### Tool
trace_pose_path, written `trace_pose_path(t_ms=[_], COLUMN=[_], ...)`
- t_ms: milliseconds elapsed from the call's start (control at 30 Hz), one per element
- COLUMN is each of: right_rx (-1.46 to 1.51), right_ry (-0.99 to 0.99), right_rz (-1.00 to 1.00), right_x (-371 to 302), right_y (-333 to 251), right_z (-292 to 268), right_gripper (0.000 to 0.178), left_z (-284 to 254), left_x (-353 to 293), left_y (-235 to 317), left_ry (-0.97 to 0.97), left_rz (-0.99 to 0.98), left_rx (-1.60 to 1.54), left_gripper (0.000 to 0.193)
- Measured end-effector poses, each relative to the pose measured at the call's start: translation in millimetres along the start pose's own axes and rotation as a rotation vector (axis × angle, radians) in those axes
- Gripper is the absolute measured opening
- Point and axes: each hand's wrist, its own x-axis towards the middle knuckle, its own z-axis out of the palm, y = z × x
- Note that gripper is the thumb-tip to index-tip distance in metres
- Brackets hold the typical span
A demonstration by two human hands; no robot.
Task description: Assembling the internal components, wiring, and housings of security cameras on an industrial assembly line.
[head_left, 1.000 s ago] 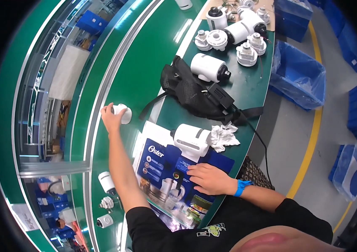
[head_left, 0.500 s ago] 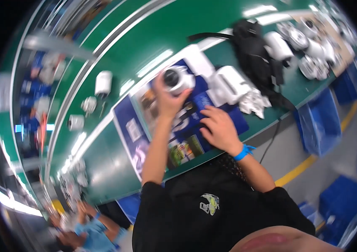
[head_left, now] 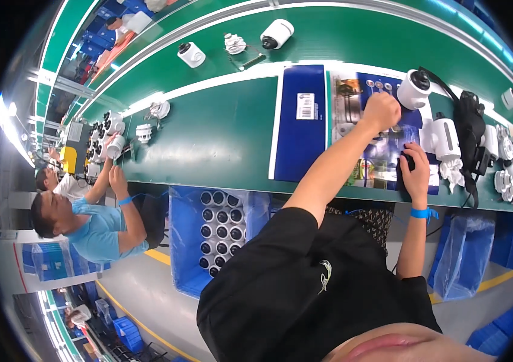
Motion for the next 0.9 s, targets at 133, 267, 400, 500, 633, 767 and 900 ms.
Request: trace_pose_path(t_ms=[133, 267, 400, 500, 633, 767, 900], right_rx=[-0.058, -0.103, -0.155, -0.168, -0.127, -0.014, 0.043], right_ry=[-0.030, -0.022, -0.052, -0.079, -0.077, -0.050, -0.007], right_rz=[-0.062, -0.046, -0.052, -0.085, -0.098, -0.049, -0.019], right_x=[0.0, -2.5, 1.0, 0.6, -3.6, -5.0, -1.8], right_y=[-1.5, 17.8, 1.4, 8.2, 7.6, 10.0, 7.1], right_z=[11.4, 1.9, 9.1, 9.6, 11.3, 3.7, -1.2], right_gripper=[0.014, 0.014, 0.013, 0.013, 0.008, 0.005, 0.003], left_z=[-42.5, -101.1, -142.2, -157.5, -161.7, -156.3, -155.6], left_x=[-36.9, -75.2, -97.1, -95.4, -103.5, -94.6, -95.2], left_y=[-11.3, 9.1, -16.7, -30.3, -36.9, -34.6, -28.3], left_ry=[-0.074, -0.053, -0.031, -0.080, 0.146, 0.091, 0.050], left_rz=[0.236, -0.019, -0.109, -0.147, -0.335, -0.273, -0.319], left_rx=[-0.088, -0.061, -0.037, -0.005, -0.053, -0.021, -0.027], left_gripper=[0.010, 0.007, 0.010, 0.009, 0.006, 0.009, 0.009])
